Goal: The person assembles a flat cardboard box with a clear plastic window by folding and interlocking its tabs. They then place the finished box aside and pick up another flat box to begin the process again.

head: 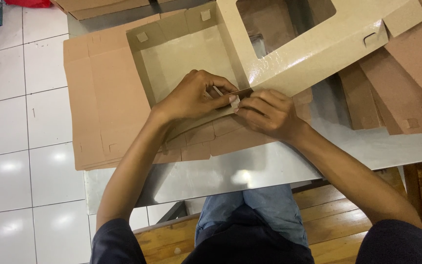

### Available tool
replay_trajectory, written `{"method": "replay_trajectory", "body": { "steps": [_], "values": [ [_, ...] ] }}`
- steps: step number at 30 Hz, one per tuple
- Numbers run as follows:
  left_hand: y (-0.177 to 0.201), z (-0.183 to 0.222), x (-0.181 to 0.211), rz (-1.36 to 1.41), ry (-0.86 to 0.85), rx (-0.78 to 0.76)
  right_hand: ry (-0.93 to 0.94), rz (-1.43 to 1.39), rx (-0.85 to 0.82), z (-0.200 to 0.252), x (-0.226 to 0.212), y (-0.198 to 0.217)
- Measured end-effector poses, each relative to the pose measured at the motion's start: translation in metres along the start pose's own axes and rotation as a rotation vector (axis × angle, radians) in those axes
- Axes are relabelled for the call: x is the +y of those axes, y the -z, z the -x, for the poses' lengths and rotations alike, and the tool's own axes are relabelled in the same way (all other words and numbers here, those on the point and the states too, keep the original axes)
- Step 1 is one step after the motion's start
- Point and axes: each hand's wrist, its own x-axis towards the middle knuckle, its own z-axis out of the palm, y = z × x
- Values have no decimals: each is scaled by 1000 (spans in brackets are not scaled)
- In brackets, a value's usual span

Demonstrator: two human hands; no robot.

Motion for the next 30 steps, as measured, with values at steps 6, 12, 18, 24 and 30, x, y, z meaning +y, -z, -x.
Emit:
{"method": "replay_trajectory", "body": {
  "steps": [6,12,18,24,30],
  "values": [
    [-6,0,-3,-1,-14,51,-23,55,9,7,4,-9],
    [-8,0,-3,23,-24,60,-39,36,-5,9,2,-3],
    [-7,-1,-4,-13,-4,43,26,27,39,5,-1,-3],
    [-6,5,16,-107,-4,52,3,160,59,2,-2,1],
    [-3,14,26,-151,31,24,-60,146,148,-4,-6,-5]
  ]
}}
